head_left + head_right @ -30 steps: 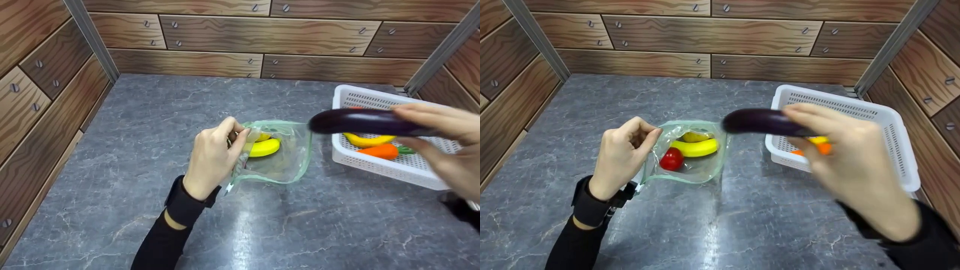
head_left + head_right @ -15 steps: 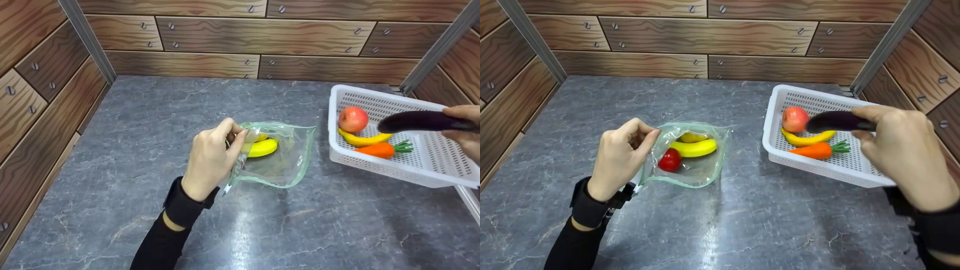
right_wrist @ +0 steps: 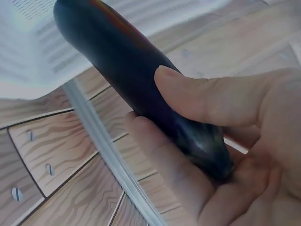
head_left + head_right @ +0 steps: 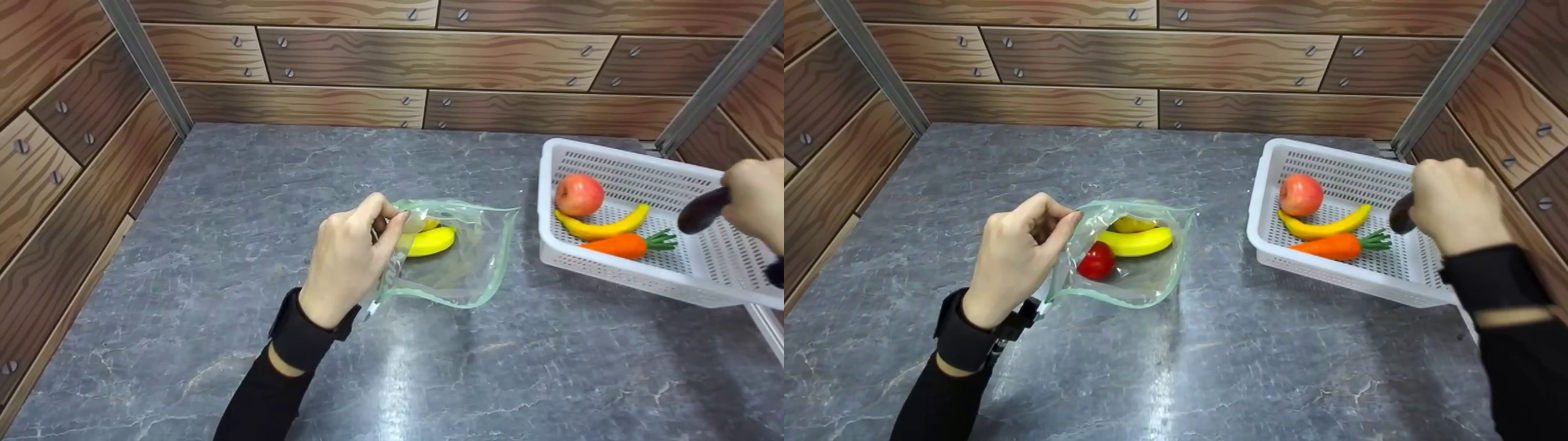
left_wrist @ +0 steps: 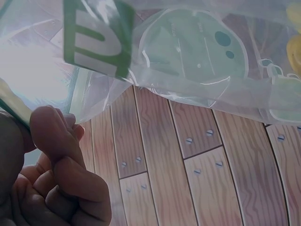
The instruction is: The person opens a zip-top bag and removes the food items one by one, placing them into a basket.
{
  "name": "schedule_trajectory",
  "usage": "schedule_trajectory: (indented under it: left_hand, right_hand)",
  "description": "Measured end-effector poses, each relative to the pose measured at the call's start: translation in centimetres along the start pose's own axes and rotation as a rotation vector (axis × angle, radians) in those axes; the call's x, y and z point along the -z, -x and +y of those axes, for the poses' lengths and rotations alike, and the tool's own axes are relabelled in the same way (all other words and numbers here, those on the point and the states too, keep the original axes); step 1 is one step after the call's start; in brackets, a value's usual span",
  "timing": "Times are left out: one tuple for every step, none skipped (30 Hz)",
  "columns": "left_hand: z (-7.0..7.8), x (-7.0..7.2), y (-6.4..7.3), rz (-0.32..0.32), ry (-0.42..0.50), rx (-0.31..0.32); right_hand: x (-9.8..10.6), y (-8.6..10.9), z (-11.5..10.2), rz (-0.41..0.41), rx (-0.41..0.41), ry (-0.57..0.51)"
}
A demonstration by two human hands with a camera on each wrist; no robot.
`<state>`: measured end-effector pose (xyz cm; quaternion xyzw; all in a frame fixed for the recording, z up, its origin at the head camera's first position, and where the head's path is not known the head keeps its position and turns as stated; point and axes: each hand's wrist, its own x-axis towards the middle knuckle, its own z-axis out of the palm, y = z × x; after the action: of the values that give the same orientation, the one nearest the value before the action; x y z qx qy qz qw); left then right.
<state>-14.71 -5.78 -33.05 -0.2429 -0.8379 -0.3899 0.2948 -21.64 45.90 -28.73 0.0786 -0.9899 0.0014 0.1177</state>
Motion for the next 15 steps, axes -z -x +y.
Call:
schedule_trajectory:
  left_hand:
    - [0.0,0.0,0.0,-0.002,0.001,0.001]
    - [0.0,0.0,0.0,-0.003,0.002,0.000]
    - [0.0,0.0,0.0,-0.004,0.003,-0.001]
    - [0.0,0.0,0.0,-0.006,0.005,-0.002]
    - [-0.1,0.0,0.0,-0.008,0.006,-0.003]
    - [-0.1,0.0,-0.1,-0.009,0.007,-0.003]
    - [-0.1,0.0,-0.1,-0.010,0.007,-0.004]
    - [-0.1,0.0,-0.1,-0.010,0.006,-0.005]
    - [-0.2,0.0,-0.1,-0.010,0.004,-0.005]
    - [-0.2,0.0,-0.1,-0.009,0.002,-0.005]
    - [-0.2,0.0,0.0,-0.009,0.002,-0.005]
    - [-0.3,0.0,0.0,-0.009,0.002,-0.006]
    - [-0.3,-0.1,0.0,-0.009,0.001,-0.006]
    - [-0.4,-0.1,-0.1,-0.008,0.000,-0.006]
    - [-0.4,0.0,-0.1,-0.008,-0.001,-0.006]
  right_hand:
    - [-0.1,-0.3,0.0,-0.052,-0.009,0.026]
    - [-0.4,-0.6,0.0,-0.101,-0.011,0.049]
    - [-0.6,-0.9,-0.1,-0.147,-0.013,0.068]
    - [-0.9,-1.2,-0.3,-0.186,-0.010,0.082]
    - [-1.4,-1.4,-0.6,-0.205,-0.001,0.096]
    - [-1.9,-1.6,-0.8,-0.209,0.020,0.117]
    - [-2.5,-1.8,-1.1,-0.196,0.048,0.135]
    - [-3.0,-1.9,-1.3,-0.177,0.080,0.150]
    - [-3.6,-2.1,-1.4,-0.154,0.107,0.164]
    - [-4.1,-2.2,-1.5,-0.134,0.131,0.174]
    - [-4.5,-2.3,-1.5,-0.125,0.147,0.182]
    - [-4.8,-2.5,-1.4,-0.143,0.153,0.187]
    - [-5.0,-2.7,-1.3,-0.177,0.153,0.178]
    - [-5.2,-3.0,-1.1,-0.218,0.143,0.165]
    - [-5.4,-3.3,-0.9,-0.258,0.140,0.146]
